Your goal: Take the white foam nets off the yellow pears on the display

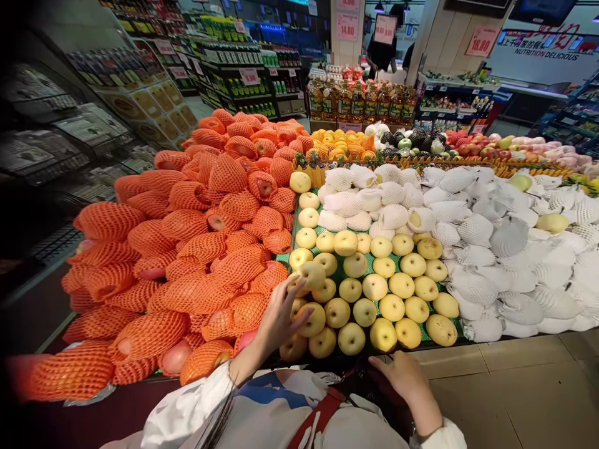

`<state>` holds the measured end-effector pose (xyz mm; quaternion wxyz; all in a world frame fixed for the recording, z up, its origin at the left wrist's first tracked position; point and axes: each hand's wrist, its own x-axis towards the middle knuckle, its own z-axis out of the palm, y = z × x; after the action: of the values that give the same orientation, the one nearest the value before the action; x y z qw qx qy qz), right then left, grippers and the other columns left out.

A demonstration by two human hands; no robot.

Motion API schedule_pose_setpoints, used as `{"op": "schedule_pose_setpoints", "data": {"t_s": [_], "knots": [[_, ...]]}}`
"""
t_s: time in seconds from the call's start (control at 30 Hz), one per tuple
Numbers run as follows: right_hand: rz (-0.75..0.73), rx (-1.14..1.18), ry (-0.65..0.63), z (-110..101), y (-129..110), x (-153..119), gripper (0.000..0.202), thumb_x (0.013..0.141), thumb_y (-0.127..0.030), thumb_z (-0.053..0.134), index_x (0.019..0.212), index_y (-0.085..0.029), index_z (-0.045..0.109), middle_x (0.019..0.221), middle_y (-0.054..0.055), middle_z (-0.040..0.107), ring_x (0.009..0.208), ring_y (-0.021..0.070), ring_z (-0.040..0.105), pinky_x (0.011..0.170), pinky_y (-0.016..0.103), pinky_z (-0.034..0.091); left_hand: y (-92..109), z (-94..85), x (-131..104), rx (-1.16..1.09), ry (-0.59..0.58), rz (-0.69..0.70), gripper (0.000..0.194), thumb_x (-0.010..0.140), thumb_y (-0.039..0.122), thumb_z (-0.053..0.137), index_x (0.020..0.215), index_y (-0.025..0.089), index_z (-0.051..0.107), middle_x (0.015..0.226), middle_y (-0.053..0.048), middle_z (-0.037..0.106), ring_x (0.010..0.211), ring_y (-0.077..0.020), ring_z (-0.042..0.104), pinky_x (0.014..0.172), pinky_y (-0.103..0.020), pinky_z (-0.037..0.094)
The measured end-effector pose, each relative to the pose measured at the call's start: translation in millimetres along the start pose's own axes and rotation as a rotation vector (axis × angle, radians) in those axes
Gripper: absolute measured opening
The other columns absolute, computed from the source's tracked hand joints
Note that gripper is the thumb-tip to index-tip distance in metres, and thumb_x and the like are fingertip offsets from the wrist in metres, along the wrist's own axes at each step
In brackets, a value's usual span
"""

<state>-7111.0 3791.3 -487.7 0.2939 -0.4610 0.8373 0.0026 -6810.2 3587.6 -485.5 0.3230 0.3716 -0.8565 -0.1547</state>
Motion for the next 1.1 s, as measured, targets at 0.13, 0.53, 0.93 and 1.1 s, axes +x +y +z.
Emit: {"op": "schedule_pose_setpoints", "data": {"t_s": [0.13, 0.53, 0.93, 1.1], "knots": [[-0.092, -0.127, 0.177, -53.6, -28.3, 26.3, 0.043, 0.090, -0.066, 0.063, 0.084, -0.025, 0.071, 0.087, 0.016, 0.076, 0.084, 0.0385, 0.075, 0.066, 0.046, 0.054, -9.9, 7.6, 41.0, 0.003, 0.015, -0.163, 0.089, 0.088, 0.038, 0.079, 0.159, 0.017, 0.030, 0.155, -0.025, 0.043, 0.146, -0.0433, 0.046, 0.117, -0.063, 0.046], [-0.568, 0.090, 0.666, -85.7, -193.0, 180.9, 0.071, 0.086, -0.034, 0.075, 0.147, -0.009, 0.048, 0.149, 0.026, 0.054, 0.141, 0.0406, 0.049, 0.118, 0.055, 0.044, -27.4, -14.6, 62.3, -0.289, -0.372, -0.178, 0.073, 0.069, 0.029, 0.090, 0.135, 0.021, 0.061, 0.134, -0.013, 0.065, 0.122, -0.0329, 0.065, 0.108, -0.049, 0.053], [-0.867, 0.155, 0.272, -82.3, -154.8, 139.0, 0.074, 0.069, -0.030, 0.084, 0.136, -0.016, 0.057, 0.137, 0.016, 0.064, 0.127, 0.0331, 0.062, 0.112, 0.048, 0.053, -32.3, -22.4, 56.7, -0.360, -0.383, -0.169, 0.094, 0.075, 0.048, 0.092, 0.155, 0.021, 0.050, 0.153, -0.019, 0.055, 0.142, -0.0382, 0.053, 0.121, -0.057, 0.043], [-0.873, 0.077, 0.161, -76.1, -154.2, 130.9, 0.083, 0.074, -0.031, 0.084, 0.149, -0.015, 0.053, 0.153, 0.019, 0.055, 0.142, 0.0380, 0.053, 0.120, 0.056, 0.046, -28.7, -16.6, 54.5, -0.333, -0.366, -0.154, 0.090, 0.079, 0.045, 0.089, 0.156, 0.020, 0.048, 0.156, -0.020, 0.052, 0.145, -0.0384, 0.051, 0.123, -0.058, 0.042]]}}
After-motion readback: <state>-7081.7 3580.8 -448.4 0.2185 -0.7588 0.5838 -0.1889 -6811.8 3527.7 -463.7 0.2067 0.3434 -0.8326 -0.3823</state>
